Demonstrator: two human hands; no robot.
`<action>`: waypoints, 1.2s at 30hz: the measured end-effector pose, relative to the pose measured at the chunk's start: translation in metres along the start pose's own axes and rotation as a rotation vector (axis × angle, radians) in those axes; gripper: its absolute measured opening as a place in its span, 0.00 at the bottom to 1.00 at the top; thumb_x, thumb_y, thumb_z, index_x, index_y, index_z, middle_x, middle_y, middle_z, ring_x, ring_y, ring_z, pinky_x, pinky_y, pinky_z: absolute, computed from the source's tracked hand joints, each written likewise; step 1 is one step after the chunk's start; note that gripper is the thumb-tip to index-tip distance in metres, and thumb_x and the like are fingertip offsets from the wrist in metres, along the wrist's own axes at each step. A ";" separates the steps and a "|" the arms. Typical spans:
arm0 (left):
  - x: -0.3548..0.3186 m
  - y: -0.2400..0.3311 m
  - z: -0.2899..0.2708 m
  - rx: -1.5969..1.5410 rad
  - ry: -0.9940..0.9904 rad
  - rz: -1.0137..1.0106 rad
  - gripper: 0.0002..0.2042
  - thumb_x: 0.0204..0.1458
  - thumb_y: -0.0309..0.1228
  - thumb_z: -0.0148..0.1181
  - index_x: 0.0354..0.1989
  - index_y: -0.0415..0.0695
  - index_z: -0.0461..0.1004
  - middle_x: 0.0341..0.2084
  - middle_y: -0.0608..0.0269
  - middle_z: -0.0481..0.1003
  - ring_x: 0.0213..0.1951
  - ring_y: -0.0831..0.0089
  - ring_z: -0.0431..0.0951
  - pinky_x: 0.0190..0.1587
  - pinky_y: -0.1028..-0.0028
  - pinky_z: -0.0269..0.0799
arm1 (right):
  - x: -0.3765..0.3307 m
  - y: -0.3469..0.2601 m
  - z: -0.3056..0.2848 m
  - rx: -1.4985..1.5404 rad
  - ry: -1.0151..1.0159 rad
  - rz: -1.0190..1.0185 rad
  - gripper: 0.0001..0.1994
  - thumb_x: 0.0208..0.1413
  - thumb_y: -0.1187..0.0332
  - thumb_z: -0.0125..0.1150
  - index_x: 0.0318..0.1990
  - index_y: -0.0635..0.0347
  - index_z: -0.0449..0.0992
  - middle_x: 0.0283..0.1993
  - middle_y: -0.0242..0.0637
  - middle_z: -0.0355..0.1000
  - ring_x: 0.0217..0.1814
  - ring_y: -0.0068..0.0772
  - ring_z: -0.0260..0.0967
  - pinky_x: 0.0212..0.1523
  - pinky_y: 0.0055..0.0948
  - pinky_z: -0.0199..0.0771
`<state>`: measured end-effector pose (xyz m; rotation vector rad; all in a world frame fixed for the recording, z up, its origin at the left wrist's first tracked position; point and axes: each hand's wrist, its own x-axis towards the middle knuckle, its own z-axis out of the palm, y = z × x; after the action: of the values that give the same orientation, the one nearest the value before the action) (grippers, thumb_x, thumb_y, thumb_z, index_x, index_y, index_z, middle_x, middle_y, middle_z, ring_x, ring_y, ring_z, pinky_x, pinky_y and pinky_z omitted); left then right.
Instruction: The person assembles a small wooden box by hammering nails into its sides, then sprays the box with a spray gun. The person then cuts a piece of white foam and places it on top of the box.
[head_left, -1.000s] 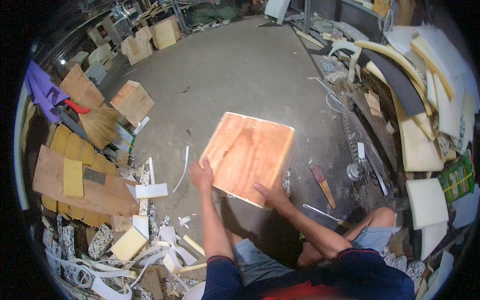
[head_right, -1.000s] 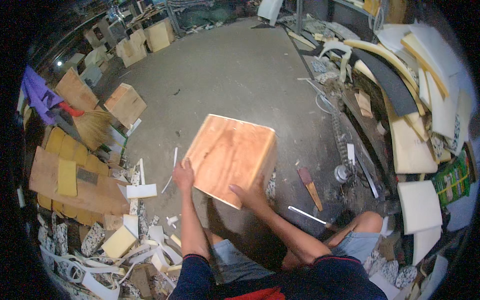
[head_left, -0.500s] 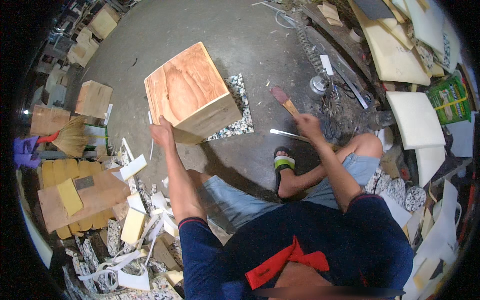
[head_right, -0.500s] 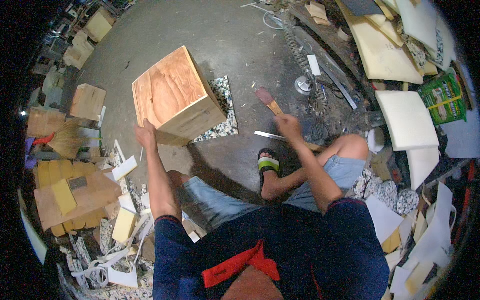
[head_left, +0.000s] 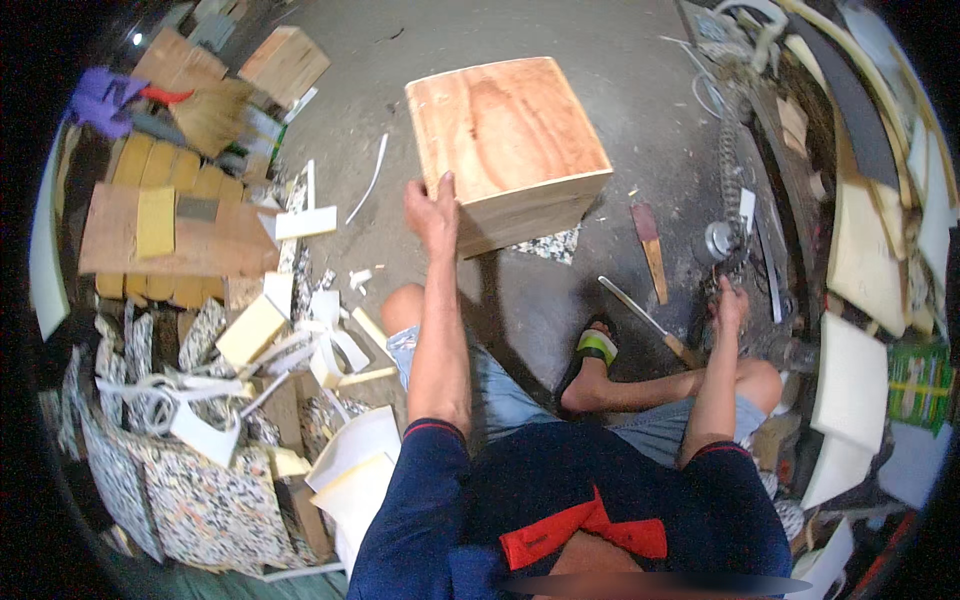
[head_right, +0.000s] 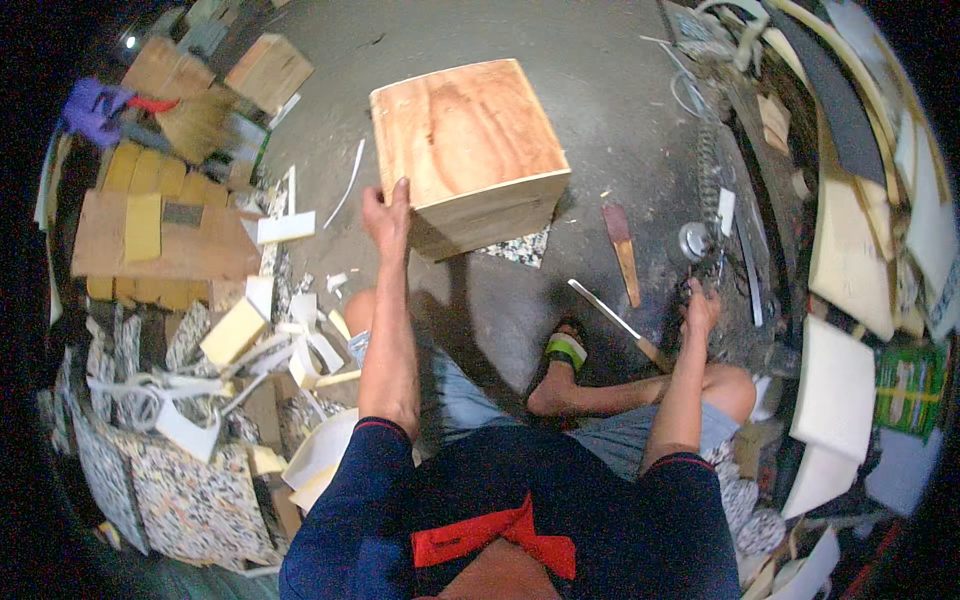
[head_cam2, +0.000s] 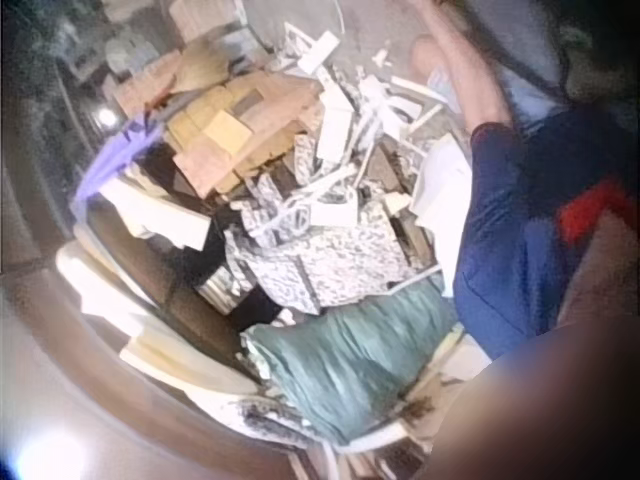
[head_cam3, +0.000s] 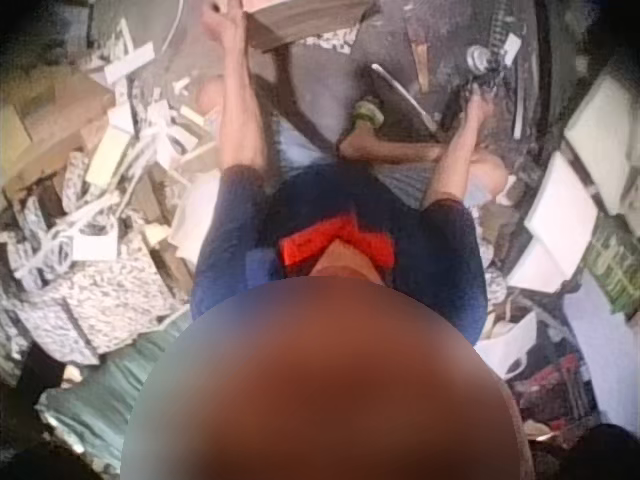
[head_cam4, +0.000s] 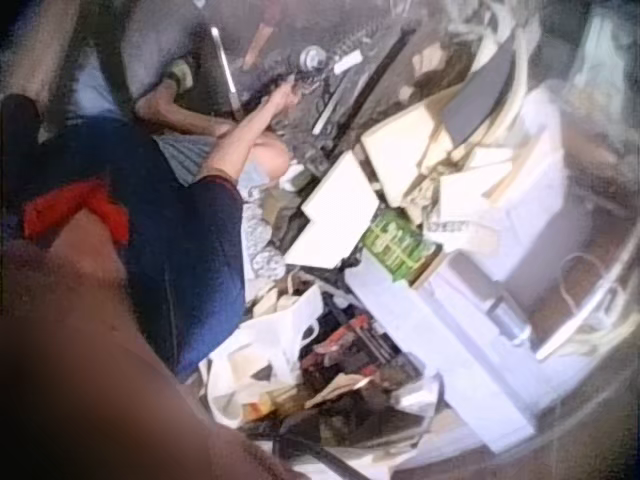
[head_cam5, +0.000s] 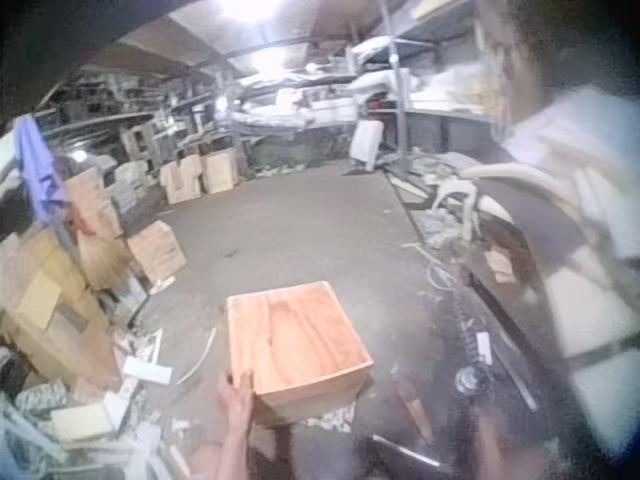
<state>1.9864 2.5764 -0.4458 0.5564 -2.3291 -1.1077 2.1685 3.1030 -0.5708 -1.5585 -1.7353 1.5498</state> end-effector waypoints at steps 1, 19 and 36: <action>0.002 -0.001 0.005 -0.032 -0.009 -0.024 0.22 0.50 0.44 0.68 0.38 0.35 0.73 0.32 0.45 0.76 0.38 0.48 0.76 0.45 0.56 0.70 | 0.008 0.003 -0.003 -0.029 -0.013 -0.018 0.29 0.51 0.58 0.73 0.58 0.58 0.70 0.35 0.33 0.70 0.28 0.30 0.67 0.23 0.34 0.70; -0.010 -0.043 0.021 -1.028 -0.019 -0.711 0.46 0.46 0.40 0.76 0.68 0.36 0.53 0.55 0.42 0.71 0.51 0.51 0.75 0.45 0.51 0.74 | 0.146 0.037 0.012 -0.247 -0.153 -0.016 0.26 0.52 0.59 0.72 0.55 0.58 0.69 0.43 0.37 0.75 0.30 0.33 0.72 0.22 0.35 0.71; -0.095 0.070 0.038 -0.377 0.145 -0.193 0.37 0.45 0.39 0.75 0.55 0.29 0.59 0.56 0.33 0.60 0.59 0.47 0.63 0.63 0.51 0.57 | 0.134 0.016 0.014 -0.083 -0.191 0.100 0.23 0.57 0.57 0.67 0.55 0.53 0.68 0.40 0.41 0.70 0.36 0.45 0.70 0.25 0.48 0.69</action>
<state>2.0285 2.6925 -0.4352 0.6990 -1.9089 -1.4981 2.1200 3.2074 -0.6418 -1.6039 -1.8702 1.7471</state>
